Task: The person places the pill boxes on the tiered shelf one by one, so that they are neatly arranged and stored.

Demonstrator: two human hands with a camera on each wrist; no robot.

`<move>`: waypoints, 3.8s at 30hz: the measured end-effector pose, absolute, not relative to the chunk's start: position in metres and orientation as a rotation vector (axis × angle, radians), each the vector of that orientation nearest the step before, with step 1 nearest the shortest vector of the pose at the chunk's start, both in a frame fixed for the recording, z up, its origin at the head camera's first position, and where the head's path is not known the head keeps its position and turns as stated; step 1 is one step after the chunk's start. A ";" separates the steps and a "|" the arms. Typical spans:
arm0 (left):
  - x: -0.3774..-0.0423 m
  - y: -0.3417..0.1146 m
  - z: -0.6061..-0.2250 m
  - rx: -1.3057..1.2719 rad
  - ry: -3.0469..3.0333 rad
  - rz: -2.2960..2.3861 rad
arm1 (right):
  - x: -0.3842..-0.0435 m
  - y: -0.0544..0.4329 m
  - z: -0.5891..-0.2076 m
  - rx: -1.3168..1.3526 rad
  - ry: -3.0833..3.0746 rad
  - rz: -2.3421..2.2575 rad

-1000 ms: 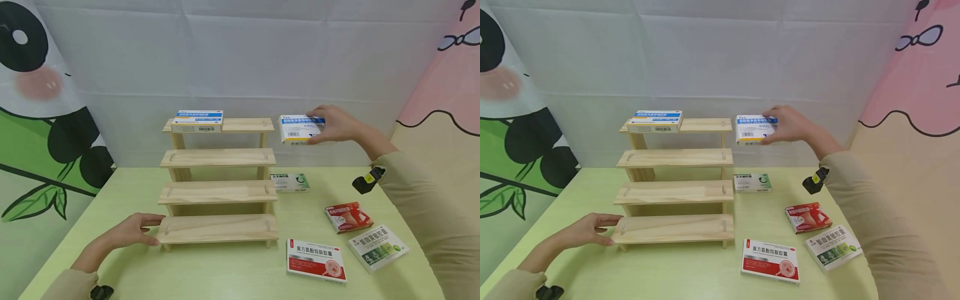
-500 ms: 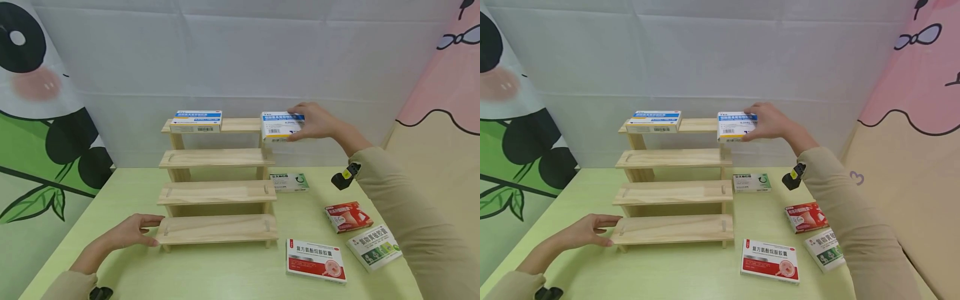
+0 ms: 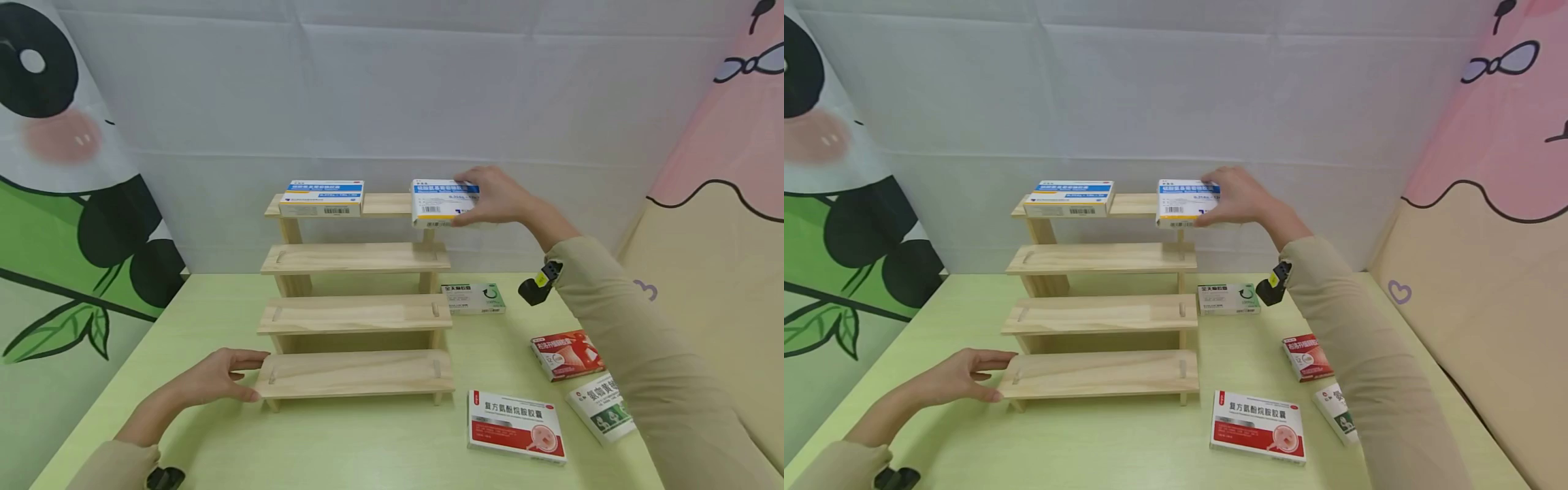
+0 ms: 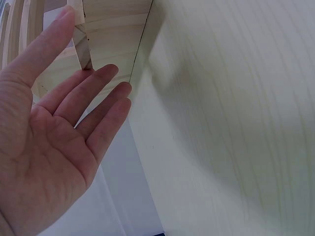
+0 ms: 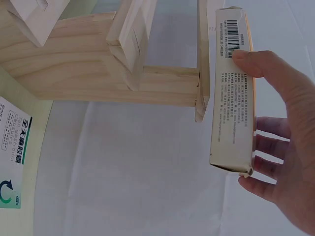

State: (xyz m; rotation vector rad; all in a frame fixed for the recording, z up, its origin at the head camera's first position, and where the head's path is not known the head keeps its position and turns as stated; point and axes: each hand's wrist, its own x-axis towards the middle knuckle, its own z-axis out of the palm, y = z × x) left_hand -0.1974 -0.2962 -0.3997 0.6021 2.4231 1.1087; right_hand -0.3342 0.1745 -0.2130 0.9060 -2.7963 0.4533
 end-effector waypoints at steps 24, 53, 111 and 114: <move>-0.197 -0.296 -0.400 0.588 2.433 1.099 | -0.357 0.138 -0.215 0.908 -2.776 0.581; -0.196 -0.297 -0.399 0.577 2.442 1.102 | -0.371 0.119 -0.221 0.857 -2.797 0.680; -0.193 -0.296 -0.398 0.539 2.423 1.128 | -0.356 0.149 -0.233 0.870 -2.713 0.765; -0.193 -0.296 -0.399 0.536 2.415 1.136 | -0.351 0.158 -0.236 0.890 -2.684 0.780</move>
